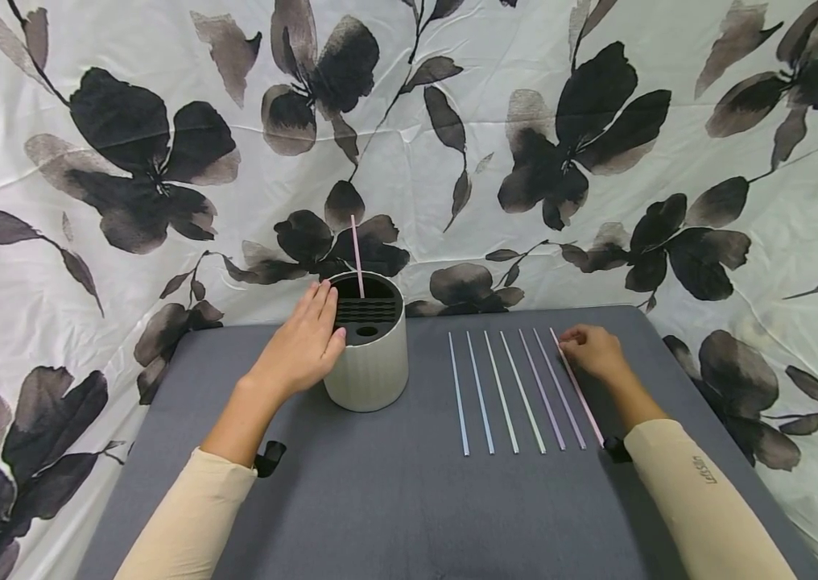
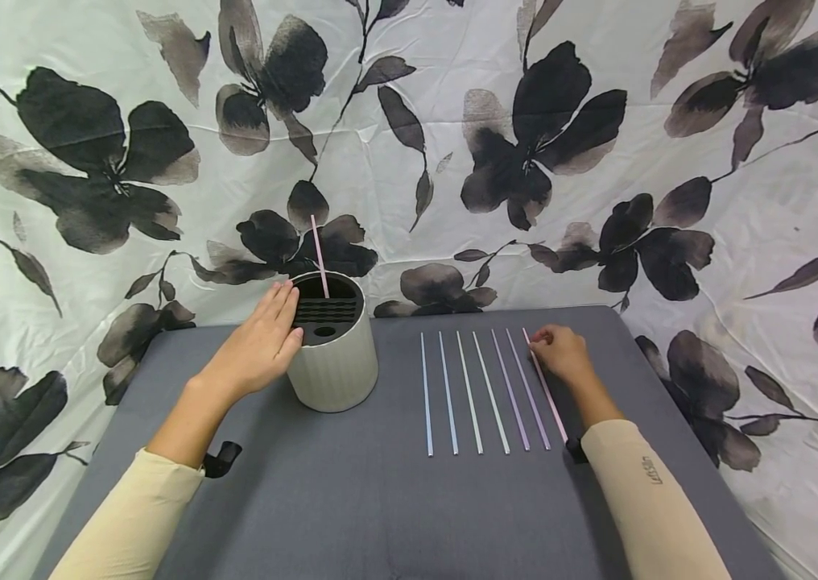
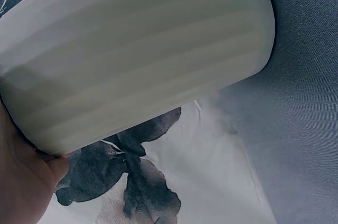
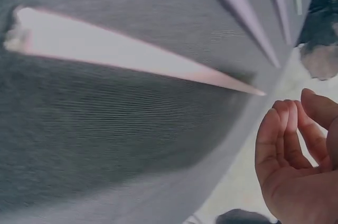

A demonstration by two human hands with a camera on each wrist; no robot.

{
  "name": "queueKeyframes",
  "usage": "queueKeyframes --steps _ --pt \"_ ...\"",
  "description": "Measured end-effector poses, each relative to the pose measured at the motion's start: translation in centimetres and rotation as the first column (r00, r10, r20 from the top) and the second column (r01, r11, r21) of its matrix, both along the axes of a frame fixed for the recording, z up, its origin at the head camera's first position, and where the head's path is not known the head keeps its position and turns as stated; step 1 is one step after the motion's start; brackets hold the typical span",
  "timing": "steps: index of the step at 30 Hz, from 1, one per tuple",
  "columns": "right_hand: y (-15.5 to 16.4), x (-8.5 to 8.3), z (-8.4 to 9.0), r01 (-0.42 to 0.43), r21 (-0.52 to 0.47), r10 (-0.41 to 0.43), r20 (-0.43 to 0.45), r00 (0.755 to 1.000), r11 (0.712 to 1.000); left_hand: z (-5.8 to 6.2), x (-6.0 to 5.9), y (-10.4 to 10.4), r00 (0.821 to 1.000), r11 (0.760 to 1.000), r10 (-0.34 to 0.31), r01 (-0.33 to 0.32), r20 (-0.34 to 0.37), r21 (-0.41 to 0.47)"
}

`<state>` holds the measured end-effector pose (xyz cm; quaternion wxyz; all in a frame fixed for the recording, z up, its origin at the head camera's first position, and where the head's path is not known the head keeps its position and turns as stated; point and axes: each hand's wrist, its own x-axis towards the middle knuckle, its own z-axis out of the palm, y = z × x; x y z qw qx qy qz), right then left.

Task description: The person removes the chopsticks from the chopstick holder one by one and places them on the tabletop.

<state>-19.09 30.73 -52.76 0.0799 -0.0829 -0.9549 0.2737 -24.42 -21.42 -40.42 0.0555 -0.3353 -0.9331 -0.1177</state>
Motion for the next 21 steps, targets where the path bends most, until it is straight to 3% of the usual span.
queueKeyframes --steps 14,21 --pt "-5.6 -1.6 5.4 -0.087 -0.073 0.084 -0.049 0.995 0.994 -0.2 -0.2 -0.2 1.0 1.0 -0.001 0.001 0.005 0.004" --pt "-9.5 -3.3 6.8 -0.193 -0.203 0.163 -0.153 0.975 0.96 -0.1 -0.3 -0.1 1.0 1.0 -0.006 0.006 0.004 0.004"
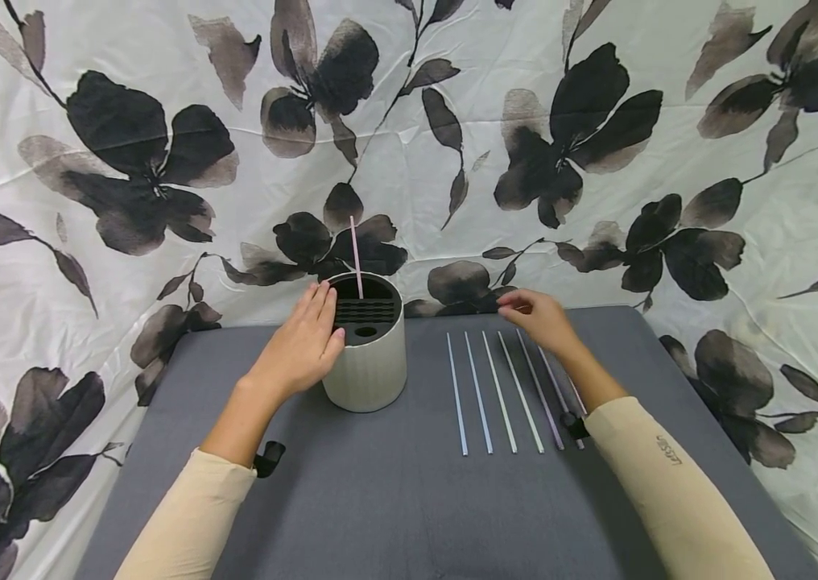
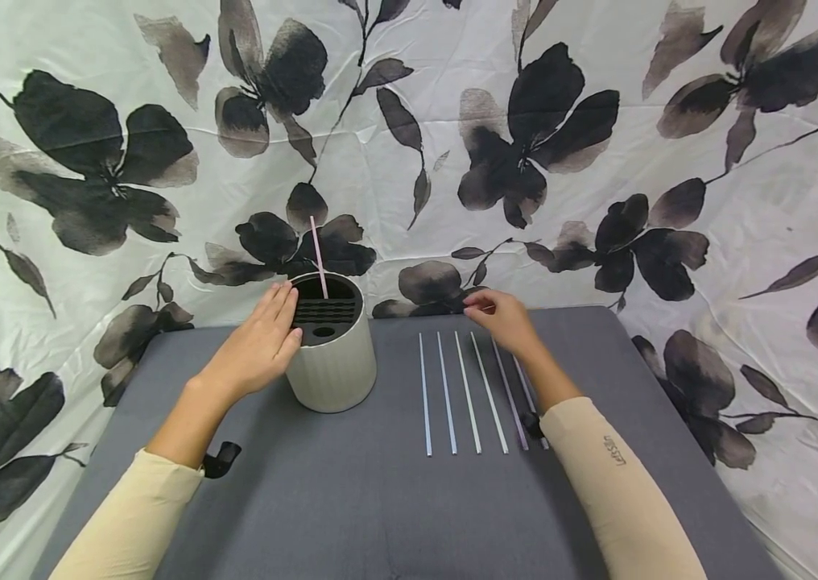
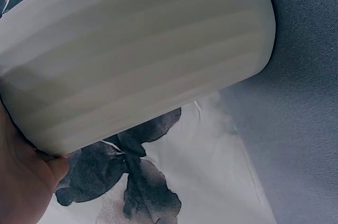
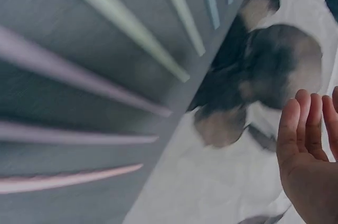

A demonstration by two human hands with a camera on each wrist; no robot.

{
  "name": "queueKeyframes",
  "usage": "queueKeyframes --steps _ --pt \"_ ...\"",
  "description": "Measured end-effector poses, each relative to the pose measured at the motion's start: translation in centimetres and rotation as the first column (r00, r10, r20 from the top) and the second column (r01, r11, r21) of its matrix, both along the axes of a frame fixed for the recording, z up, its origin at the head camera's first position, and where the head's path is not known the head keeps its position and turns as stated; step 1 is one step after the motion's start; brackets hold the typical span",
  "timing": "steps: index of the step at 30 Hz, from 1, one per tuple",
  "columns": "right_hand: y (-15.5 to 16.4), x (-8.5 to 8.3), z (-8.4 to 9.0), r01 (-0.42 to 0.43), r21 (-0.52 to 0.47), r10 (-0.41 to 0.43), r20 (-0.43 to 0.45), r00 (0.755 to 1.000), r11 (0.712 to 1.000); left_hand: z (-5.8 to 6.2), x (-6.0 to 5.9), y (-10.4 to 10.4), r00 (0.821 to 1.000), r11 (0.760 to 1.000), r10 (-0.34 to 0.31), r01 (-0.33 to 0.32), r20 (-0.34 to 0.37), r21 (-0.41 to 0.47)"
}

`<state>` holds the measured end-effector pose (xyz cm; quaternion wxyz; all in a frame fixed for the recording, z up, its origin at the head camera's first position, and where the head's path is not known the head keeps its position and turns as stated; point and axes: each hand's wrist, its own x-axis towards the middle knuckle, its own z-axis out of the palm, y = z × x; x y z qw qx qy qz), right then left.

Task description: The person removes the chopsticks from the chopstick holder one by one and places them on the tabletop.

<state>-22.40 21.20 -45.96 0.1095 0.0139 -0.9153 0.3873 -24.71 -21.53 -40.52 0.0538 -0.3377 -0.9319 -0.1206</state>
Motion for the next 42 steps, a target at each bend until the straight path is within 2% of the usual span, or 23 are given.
queueKeyframes --steps 9,19,24,30,34,42 --pt "-5.3 -1.7 2.7 -0.118 -0.137 0.117 -0.014 0.993 0.983 0.0 0.1 0.0 1.0 1.0 0.003 -0.003 0.008 -0.002" --pt "-10.1 -4.3 6.2 -0.189 -0.148 0.185 -0.039 0.982 0.971 0.0 -0.1 0.2 1.0 1.0 -0.003 0.003 0.002 -0.002" --pt "-12.3 -5.8 7.6 -0.251 -0.176 0.249 -0.035 0.968 0.952 0.1 0.0 0.1 1.0 1.0 0.002 -0.002 0.009 0.003" --pt "-15.1 -6.5 8.9 -0.307 -0.19 0.307 -0.029 0.951 0.933 0.2 0.0 -0.1 1.0 1.0 0.003 -0.003 -0.001 0.001" --pt "-16.8 -7.1 9.3 -0.321 -0.176 0.317 -0.048 0.947 0.931 0.1 -0.1 -0.1 1.0 1.0 0.002 -0.002 -0.01 0.006" --pt "-19.2 -8.3 10.0 -0.275 -0.138 0.272 -0.043 0.961 0.951 -0.1 -0.1 0.0 1.0 1.0 0.0 0.0 0.001 0.001"
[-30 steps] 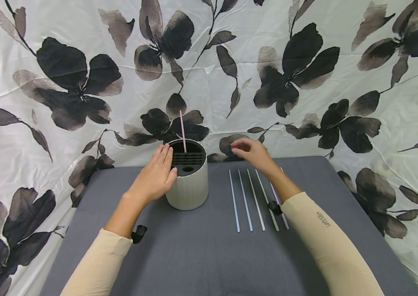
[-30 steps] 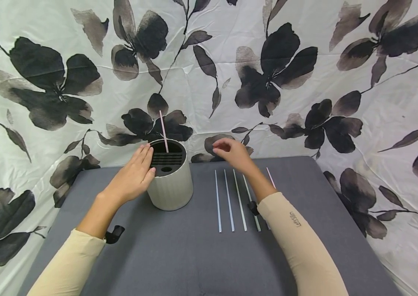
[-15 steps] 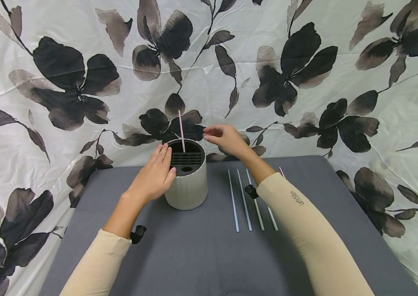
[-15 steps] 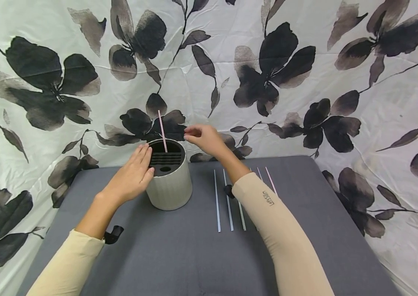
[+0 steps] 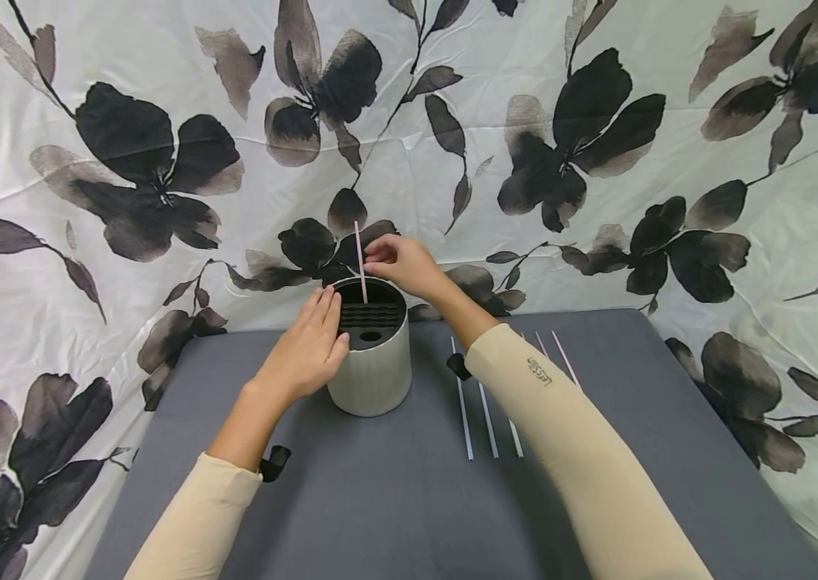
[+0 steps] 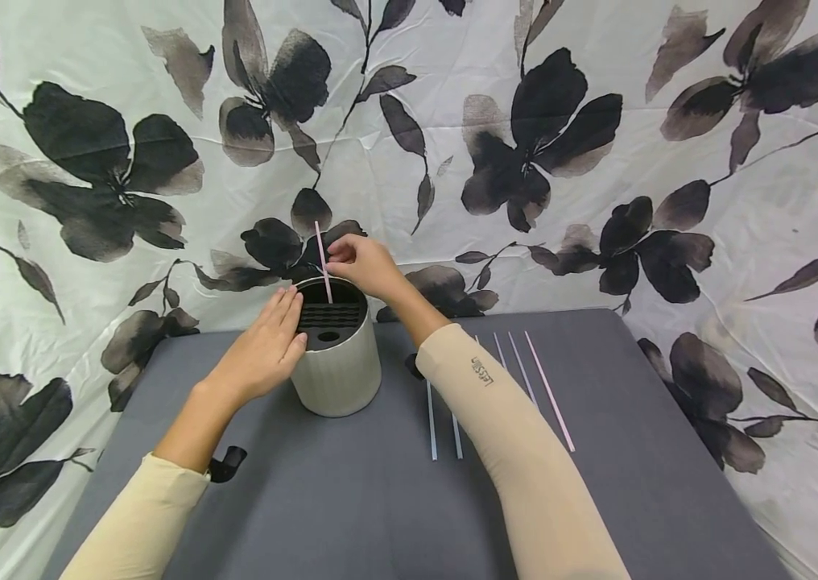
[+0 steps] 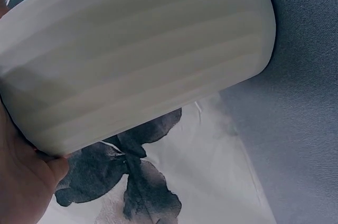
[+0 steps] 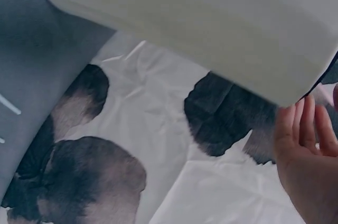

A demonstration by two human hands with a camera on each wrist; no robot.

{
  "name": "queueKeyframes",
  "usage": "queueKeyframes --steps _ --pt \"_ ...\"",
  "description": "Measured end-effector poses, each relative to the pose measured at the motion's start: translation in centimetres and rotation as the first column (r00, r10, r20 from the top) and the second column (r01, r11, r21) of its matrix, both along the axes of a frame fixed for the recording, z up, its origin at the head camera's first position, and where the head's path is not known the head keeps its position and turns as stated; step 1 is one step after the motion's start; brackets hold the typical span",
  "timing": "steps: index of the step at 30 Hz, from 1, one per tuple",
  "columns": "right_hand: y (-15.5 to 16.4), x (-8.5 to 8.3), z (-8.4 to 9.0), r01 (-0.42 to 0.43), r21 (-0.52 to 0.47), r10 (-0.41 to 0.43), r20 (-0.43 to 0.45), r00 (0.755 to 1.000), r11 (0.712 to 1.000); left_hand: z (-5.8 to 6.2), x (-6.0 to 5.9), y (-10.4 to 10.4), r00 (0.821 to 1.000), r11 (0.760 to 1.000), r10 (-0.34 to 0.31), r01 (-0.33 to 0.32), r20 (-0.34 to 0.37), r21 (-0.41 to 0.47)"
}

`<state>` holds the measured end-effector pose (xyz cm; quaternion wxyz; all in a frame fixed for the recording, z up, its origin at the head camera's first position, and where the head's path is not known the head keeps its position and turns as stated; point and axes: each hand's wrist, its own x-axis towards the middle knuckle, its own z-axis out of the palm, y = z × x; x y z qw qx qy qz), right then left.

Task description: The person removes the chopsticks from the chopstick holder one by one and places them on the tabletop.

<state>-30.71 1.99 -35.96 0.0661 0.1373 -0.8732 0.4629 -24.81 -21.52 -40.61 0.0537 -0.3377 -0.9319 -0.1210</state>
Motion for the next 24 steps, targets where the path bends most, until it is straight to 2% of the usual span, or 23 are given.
queueKeyframes --steps 12,20,24 --pt "-1.9 -0.7 -0.6 0.053 0.036 -0.054 0.018 0.998 0.998 -0.2 0.3 0.2 1.0 1.0 -0.01 0.01 -0.018 0.005" --pt "-1.4 -0.3 -0.3 0.011 -0.036 -0.012 -0.027 1.0 0.999 -0.1 0.2 0.1 1.0 1.0 -0.001 0.001 -0.01 0.003" --pt "-1.2 0.0 0.2 -0.028 -0.121 0.024 -0.031 0.999 0.992 -0.1 0.2 0.0 1.0 1.0 0.002 -0.002 -0.012 0.003"
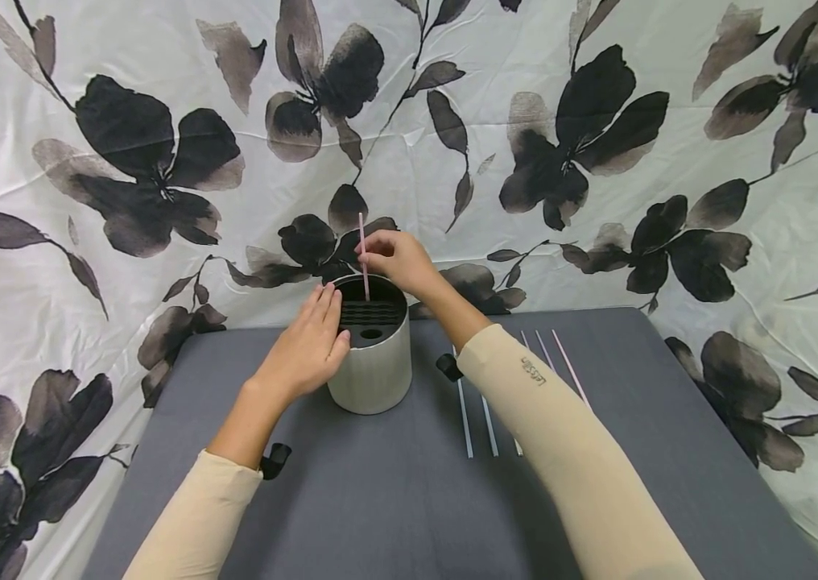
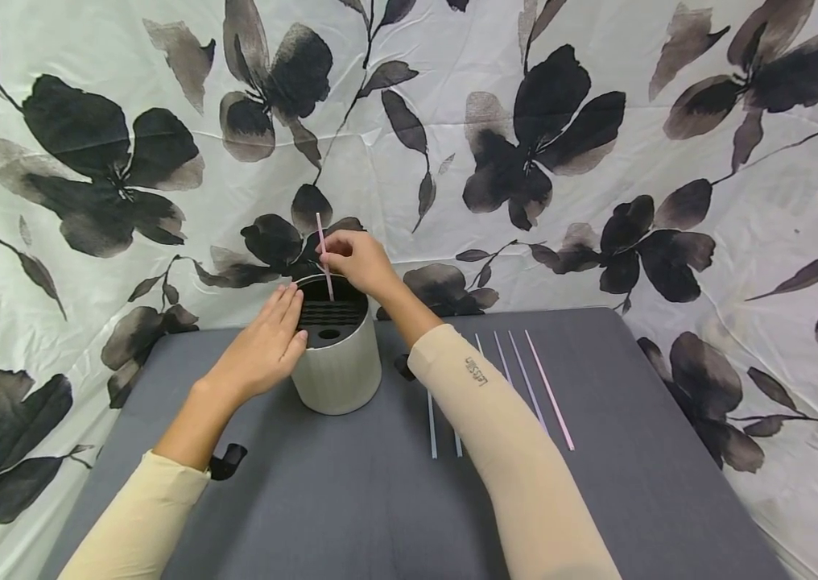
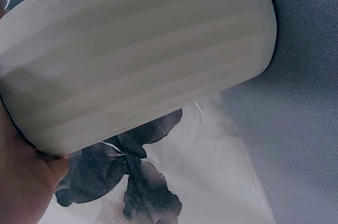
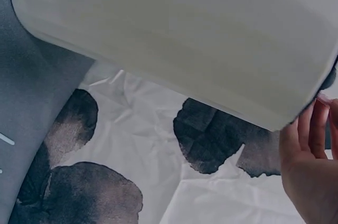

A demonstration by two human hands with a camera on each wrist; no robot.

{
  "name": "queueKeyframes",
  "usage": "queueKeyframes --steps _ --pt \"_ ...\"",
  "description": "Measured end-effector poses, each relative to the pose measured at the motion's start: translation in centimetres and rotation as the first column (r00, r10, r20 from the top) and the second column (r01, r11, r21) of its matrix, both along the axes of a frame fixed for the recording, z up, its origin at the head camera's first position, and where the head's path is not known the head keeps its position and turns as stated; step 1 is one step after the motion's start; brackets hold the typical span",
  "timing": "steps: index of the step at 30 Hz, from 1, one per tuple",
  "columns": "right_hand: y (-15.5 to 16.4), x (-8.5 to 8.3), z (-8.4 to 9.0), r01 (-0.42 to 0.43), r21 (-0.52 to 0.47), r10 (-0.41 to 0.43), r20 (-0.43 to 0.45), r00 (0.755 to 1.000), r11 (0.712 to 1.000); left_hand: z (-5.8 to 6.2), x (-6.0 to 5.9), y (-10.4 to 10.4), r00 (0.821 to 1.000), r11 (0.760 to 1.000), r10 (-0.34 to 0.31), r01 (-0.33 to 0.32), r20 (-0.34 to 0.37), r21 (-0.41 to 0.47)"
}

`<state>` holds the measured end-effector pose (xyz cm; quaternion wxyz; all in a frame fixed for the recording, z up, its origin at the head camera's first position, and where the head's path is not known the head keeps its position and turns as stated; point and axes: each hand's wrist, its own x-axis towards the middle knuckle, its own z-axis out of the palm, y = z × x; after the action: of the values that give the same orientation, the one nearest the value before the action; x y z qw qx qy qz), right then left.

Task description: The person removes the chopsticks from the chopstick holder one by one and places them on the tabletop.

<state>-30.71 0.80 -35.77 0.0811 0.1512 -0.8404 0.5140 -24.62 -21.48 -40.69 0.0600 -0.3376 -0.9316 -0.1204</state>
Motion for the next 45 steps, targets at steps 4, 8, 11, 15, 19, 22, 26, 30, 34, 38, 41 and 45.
queueKeyframes --steps 4,8,11,15,19,22,26,30,34,38,41,45 --pt "0.3 0.6 0.7 -0.035 -0.135 0.04 0.032 0.999 0.99 0.0 0.1 0.0 1.0 1.0 0.001 -0.001 0.004 -0.006" --pt "0.8 1.2 1.4 -0.038 -0.228 0.044 0.023 0.999 0.973 0.0 0.0 0.0 1.0 1.0 0.001 -0.001 0.006 -0.008" --pt "1.3 1.5 1.8 -0.044 -0.276 0.043 -0.011 0.999 0.96 0.2 0.0 0.0 1.0 1.0 -0.001 0.001 0.012 -0.011" --pt "2.1 1.9 2.6 -0.056 -0.324 0.037 -0.064 0.997 0.945 0.3 0.1 0.0 1.0 1.0 -0.001 0.001 0.018 -0.014" --pt "2.9 2.3 3.6 -0.059 -0.386 0.02 -0.104 0.994 0.921 0.2 0.1 0.1 1.0 1.0 -0.002 0.002 0.019 -0.011" --pt "3.7 2.6 4.5 -0.059 -0.423 0.005 -0.127 0.992 0.904 0.1 0.1 0.1 1.0 1.0 0.001 -0.001 0.019 -0.009" --pt "4.8 3.1 5.7 -0.056 -0.463 -0.013 -0.144 0.989 0.884 0.1 0.1 0.1 1.0 1.0 0.004 -0.004 0.016 -0.007" --pt "6.1 3.6 6.7 -0.051 -0.505 -0.033 -0.156 0.987 0.862 0.2 0.1 0.0 1.0 1.0 0.001 -0.001 0.014 -0.006" --pt "7.6 4.3 7.2 -0.015 -0.512 -0.075 -0.154 0.985 0.859 0.2 0.0 0.1 1.0 1.0 0.001 -0.001 0.014 -0.001" --pt "9.4 4.8 7.2 0.03 -0.506 -0.124 -0.153 0.98 0.862 0.3 0.1 0.0 1.0 1.0 0.001 -0.001 0.021 0.001" --pt "10.9 5.3 7.0 0.055 -0.509 -0.154 -0.153 0.976 0.859 0.3 0.1 0.0 1.0 1.0 -0.003 0.003 0.026 -0.003" --pt "12.8 5.9 6.4 0.083 -0.512 -0.181 -0.145 0.973 0.855 0.4 0.1 0.0 1.0 1.0 -0.008 0.008 0.025 -0.003"
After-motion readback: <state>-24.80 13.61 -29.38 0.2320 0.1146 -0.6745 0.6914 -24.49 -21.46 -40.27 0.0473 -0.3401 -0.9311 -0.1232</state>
